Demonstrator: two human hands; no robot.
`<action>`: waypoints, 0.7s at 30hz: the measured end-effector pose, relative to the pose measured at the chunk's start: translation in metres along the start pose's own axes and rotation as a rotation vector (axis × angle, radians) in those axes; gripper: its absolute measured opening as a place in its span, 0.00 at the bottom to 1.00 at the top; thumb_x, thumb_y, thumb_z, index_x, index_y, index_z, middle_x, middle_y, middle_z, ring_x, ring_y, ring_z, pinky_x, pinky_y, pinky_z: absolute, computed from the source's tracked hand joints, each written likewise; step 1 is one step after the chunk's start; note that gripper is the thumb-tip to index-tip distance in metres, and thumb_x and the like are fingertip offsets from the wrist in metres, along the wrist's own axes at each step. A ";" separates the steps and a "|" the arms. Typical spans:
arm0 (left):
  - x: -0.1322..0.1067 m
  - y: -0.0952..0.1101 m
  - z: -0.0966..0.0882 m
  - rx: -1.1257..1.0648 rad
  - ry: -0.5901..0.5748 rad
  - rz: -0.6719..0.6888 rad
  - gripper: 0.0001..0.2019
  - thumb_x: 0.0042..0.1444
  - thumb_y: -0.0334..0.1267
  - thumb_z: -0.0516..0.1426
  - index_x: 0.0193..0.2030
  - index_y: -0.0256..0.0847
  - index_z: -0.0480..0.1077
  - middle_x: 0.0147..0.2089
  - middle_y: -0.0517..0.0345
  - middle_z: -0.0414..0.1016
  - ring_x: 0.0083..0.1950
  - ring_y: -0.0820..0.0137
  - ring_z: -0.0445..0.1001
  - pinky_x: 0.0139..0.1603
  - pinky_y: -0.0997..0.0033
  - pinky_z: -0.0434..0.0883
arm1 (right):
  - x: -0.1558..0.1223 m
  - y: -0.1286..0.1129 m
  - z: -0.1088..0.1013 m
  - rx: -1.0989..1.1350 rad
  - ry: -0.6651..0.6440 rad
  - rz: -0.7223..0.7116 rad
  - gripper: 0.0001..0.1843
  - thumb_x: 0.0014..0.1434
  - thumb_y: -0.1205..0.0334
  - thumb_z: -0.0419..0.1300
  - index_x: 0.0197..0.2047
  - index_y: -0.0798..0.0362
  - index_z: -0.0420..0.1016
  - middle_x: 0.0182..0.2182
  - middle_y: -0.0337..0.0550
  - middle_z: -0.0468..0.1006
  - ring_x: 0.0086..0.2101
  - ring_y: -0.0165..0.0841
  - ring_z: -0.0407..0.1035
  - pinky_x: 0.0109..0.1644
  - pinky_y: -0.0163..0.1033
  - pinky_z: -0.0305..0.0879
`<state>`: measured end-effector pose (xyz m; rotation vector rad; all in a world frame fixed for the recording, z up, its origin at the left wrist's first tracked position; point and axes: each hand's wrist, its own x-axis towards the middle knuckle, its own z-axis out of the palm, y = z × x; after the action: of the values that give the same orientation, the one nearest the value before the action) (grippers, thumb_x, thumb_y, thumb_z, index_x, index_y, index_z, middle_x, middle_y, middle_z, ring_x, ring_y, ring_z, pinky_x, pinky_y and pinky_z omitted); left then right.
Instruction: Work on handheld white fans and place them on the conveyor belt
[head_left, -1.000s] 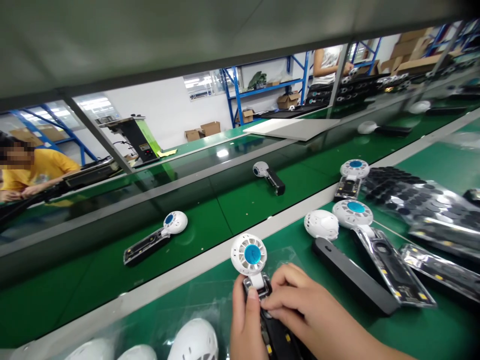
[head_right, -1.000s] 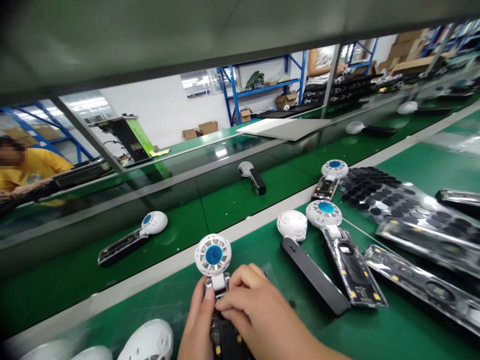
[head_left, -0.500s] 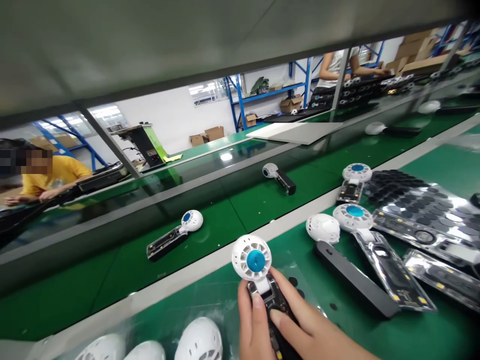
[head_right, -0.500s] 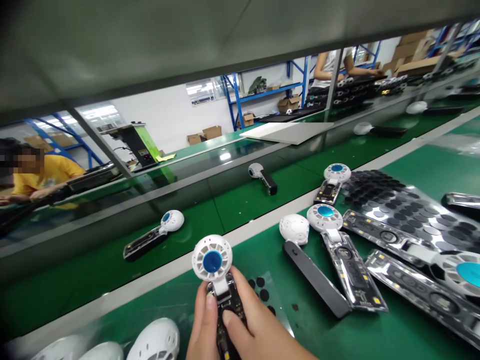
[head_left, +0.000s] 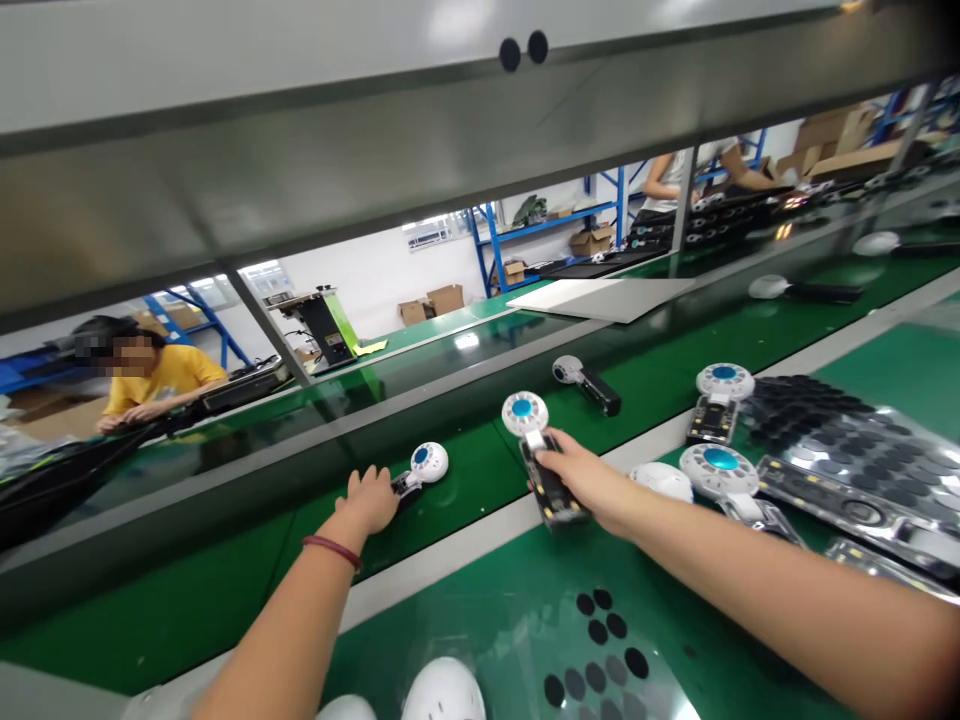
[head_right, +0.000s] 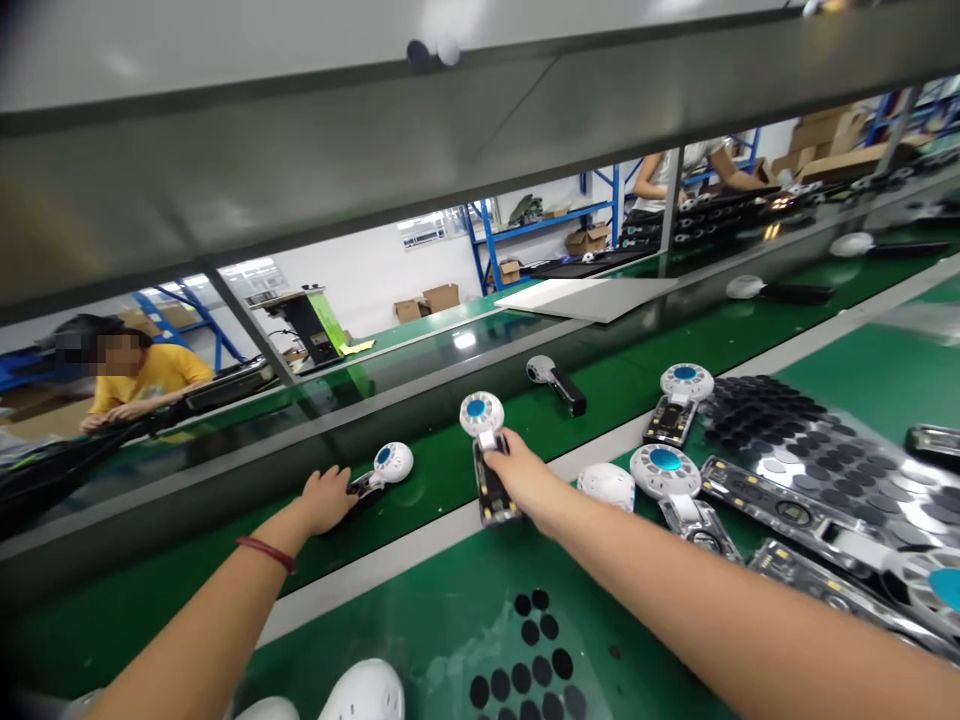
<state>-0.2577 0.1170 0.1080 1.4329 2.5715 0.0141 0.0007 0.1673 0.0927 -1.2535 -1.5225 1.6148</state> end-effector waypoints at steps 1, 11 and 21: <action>0.011 -0.006 0.002 -0.015 -0.058 -0.004 0.17 0.55 0.38 0.54 0.52 0.38 0.63 0.57 0.49 0.62 0.56 0.58 0.62 0.53 0.47 0.61 | 0.015 -0.008 -0.004 -0.043 0.031 -0.018 0.20 0.63 0.58 0.48 0.57 0.53 0.56 0.44 0.46 0.71 0.38 0.35 0.70 0.40 0.44 0.68; -0.018 0.021 0.007 -0.699 -0.290 -0.041 0.11 0.53 0.44 0.55 0.34 0.36 0.66 0.29 0.62 0.70 0.30 0.73 0.71 0.32 0.68 0.70 | -0.051 -0.010 -0.028 -0.709 -0.100 -0.277 0.22 0.56 0.63 0.54 0.55 0.51 0.64 0.55 0.47 0.64 0.52 0.43 0.60 0.56 0.47 0.53; -0.170 0.096 0.074 -1.775 -0.405 -0.258 0.17 0.45 0.48 0.60 0.35 0.39 0.62 0.22 0.55 0.74 0.27 0.64 0.76 0.31 0.65 0.72 | -0.076 0.058 -0.010 -1.062 -0.139 -0.317 0.16 0.46 0.82 0.49 0.30 0.56 0.73 0.36 0.49 0.73 0.39 0.40 0.66 0.41 0.42 0.61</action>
<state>-0.0770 0.0182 0.0738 0.2842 1.3074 1.3399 0.0497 0.0934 0.0561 -1.2684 -2.6566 0.6428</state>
